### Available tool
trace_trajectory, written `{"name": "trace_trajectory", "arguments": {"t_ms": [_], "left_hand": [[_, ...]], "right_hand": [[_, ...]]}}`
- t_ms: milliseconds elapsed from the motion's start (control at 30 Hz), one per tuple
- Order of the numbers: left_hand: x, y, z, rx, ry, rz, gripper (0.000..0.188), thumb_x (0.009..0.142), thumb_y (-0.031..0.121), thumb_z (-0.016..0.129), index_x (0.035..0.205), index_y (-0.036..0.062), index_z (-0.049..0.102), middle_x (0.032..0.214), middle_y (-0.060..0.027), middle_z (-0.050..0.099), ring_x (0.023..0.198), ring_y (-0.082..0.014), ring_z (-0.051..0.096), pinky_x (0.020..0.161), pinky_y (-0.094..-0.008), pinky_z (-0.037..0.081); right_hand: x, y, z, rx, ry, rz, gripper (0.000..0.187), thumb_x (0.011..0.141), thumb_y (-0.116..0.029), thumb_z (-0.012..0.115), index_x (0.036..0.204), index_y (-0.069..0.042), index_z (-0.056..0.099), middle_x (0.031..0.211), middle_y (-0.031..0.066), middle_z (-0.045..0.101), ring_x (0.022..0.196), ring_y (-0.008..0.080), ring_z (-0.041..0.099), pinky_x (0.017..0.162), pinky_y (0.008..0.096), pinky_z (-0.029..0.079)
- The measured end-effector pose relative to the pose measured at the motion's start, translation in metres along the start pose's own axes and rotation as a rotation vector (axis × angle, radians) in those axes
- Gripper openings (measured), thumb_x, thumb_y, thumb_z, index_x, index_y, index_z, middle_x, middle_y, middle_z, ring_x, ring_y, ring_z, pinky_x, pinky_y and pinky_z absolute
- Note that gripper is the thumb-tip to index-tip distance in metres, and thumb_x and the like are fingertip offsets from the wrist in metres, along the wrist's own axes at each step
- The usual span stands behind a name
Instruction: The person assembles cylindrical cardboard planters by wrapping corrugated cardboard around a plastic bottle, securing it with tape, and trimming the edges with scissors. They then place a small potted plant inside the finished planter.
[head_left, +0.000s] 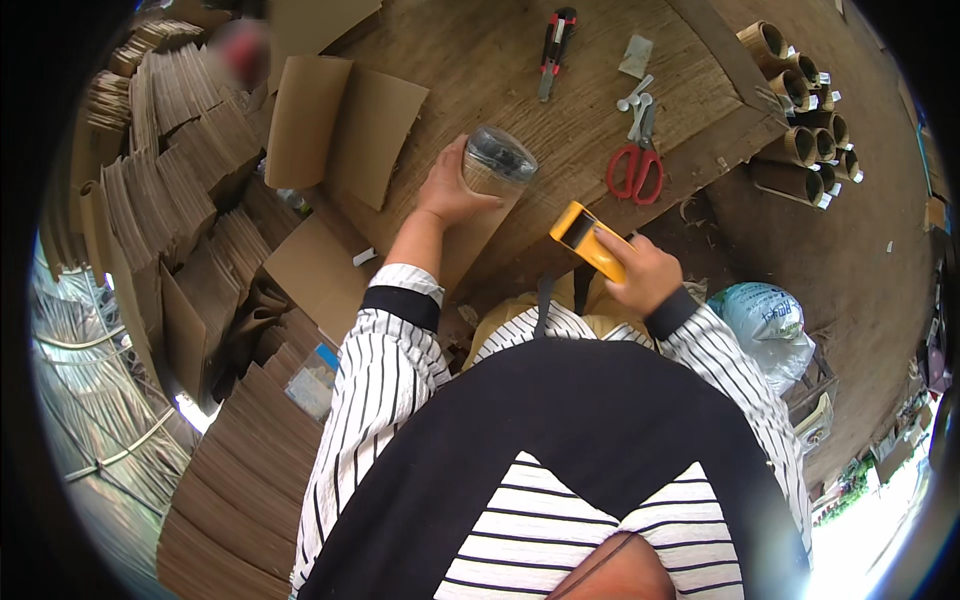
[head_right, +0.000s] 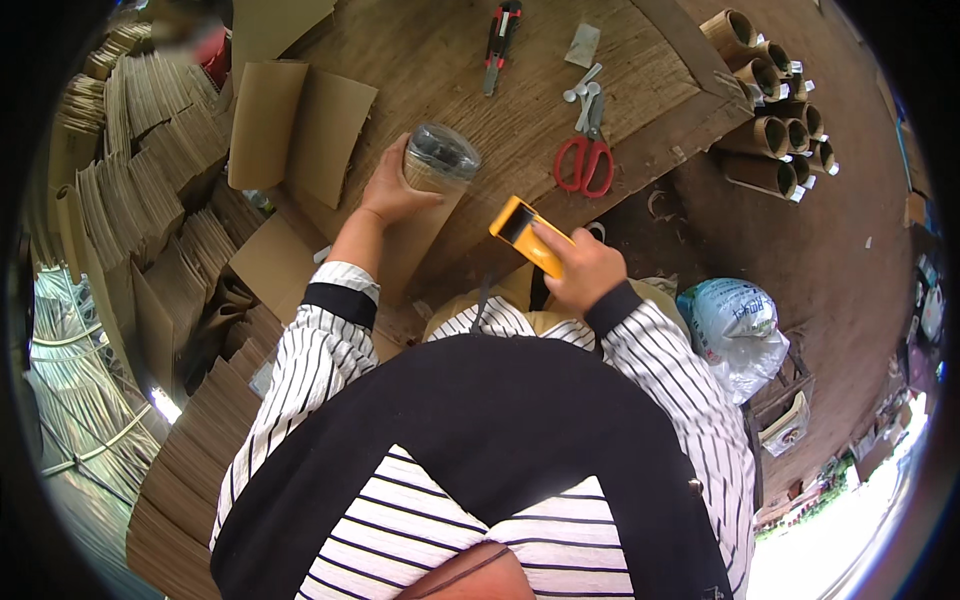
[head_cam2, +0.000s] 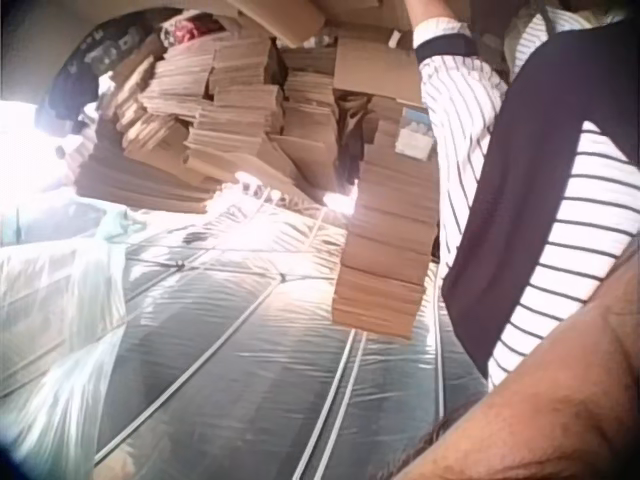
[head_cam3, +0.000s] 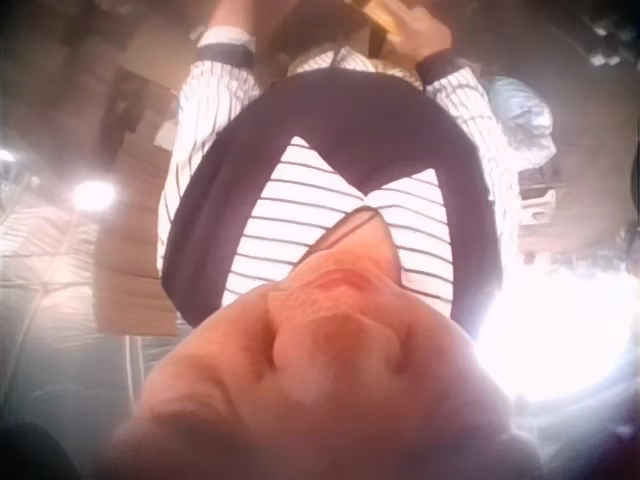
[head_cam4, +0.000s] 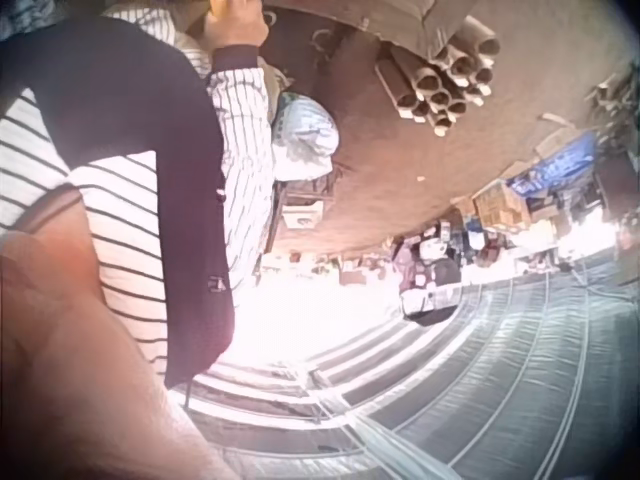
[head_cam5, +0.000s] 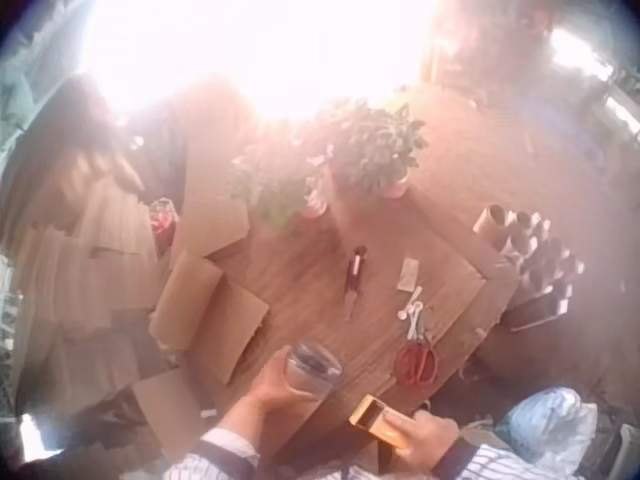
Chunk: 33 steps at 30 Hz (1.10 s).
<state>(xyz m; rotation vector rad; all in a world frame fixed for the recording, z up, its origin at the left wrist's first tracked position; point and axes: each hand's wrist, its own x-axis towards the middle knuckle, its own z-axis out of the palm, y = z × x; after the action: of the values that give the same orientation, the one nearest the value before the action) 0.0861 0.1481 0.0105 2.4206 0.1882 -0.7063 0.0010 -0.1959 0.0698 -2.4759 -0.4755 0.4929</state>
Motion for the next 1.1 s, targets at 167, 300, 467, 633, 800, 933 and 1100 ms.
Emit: {"name": "trace_trajectory", "arguments": {"t_ms": [167, 300, 467, 633, 800, 933, 1100], "left_hand": [[0.043, -0.079, -0.039, -0.587, -0.191, -0.061, 0.109, 0.062, 0.024, 0.089, 0.152, 0.0037, 0.032, 0.15, -0.0193, 0.042, 0.138, -0.0279, 0.043, 0.113, -0.0358, 0.035], [0.045, -0.072, -0.088, -0.57, -0.036, -0.262, 0.091, 0.072, 0.019, 0.082, 0.15, 0.0005, 0.037, 0.147, -0.017, 0.048, 0.131, -0.0279, 0.051, 0.108, -0.036, 0.041], [0.032, -0.019, -0.042, 0.406, 0.284, -0.113, 0.126, 0.056, 0.046, 0.09, 0.154, 0.0089, 0.02, 0.155, -0.0154, 0.028, 0.143, -0.0339, 0.029, 0.116, -0.0458, 0.027], [0.028, -0.033, -0.039, 0.344, 0.345, -0.111, 0.121, 0.054, 0.045, 0.091, 0.152, 0.0127, 0.027, 0.152, -0.0122, 0.033, 0.141, -0.0321, 0.033, 0.114, -0.0449, 0.032], [0.04, -0.044, -0.067, 0.193, 0.226, -0.084, 0.121, 0.053, 0.041, 0.092, 0.152, 0.0114, 0.029, 0.148, -0.0137, 0.04, 0.139, -0.0328, 0.038, 0.113, -0.0411, 0.035], [0.061, -0.073, -0.089, -0.036, 0.093, -0.019, 0.119, 0.053, 0.035, 0.092, 0.152, 0.0077, 0.032, 0.146, -0.0154, 0.045, 0.138, -0.0319, 0.042, 0.114, -0.0368, 0.034], [0.091, -0.109, -0.109, -0.291, -0.054, 0.034, 0.112, 0.056, 0.025, 0.09, 0.151, 0.0062, 0.033, 0.141, -0.0146, 0.051, 0.134, -0.0282, 0.046, 0.113, -0.0341, 0.034]], "right_hand": [[0.091, -0.012, 0.053, 0.045, -0.009, -0.067, 0.068, 0.072, -0.025, 0.077, 0.135, -0.035, 0.056, 0.084, 0.0126, 0.058, 0.066, 0.0326, 0.066, 0.06, 0.0429, 0.055], [0.143, -0.053, 0.056, 0.083, 0.04, -0.067, 0.068, 0.072, -0.026, 0.077, 0.136, -0.034, 0.055, 0.085, 0.0124, 0.059, 0.069, 0.0332, 0.066, 0.063, 0.0439, 0.056], [0.178, -0.081, 0.047, 0.101, 0.022, -0.043, 0.069, 0.071, -0.026, 0.075, 0.137, -0.034, 0.055, 0.086, 0.0128, 0.06, 0.074, 0.0329, 0.067, 0.069, 0.0423, 0.056], [0.142, -0.07, 0.014, 0.112, 0.014, -0.128, 0.072, 0.071, -0.028, 0.078, 0.138, -0.032, 0.054, 0.083, 0.0106, 0.059, 0.069, 0.0315, 0.065, 0.061, 0.0428, 0.055], [0.087, -0.028, 0.005, 0.018, -0.04, -0.073, 0.073, 0.065, -0.02, 0.077, 0.134, -0.03, 0.058, 0.08, 0.0102, 0.058, 0.067, 0.0301, 0.064, 0.059, 0.0402, 0.054], [0.138, -0.029, 0.029, -0.087, -0.189, 0.015, 0.065, 0.072, -0.024, 0.074, 0.135, -0.031, 0.057, 0.086, 0.0145, 0.063, 0.076, 0.0348, 0.067, 0.068, 0.045, 0.055], [0.237, -0.068, 0.059, -0.089, -0.33, 0.021, 0.056, 0.077, -0.024, 0.068, 0.132, -0.023, 0.059, 0.1, 0.0174, 0.071, 0.093, 0.0353, 0.069, 0.079, 0.0469, 0.055]]}}
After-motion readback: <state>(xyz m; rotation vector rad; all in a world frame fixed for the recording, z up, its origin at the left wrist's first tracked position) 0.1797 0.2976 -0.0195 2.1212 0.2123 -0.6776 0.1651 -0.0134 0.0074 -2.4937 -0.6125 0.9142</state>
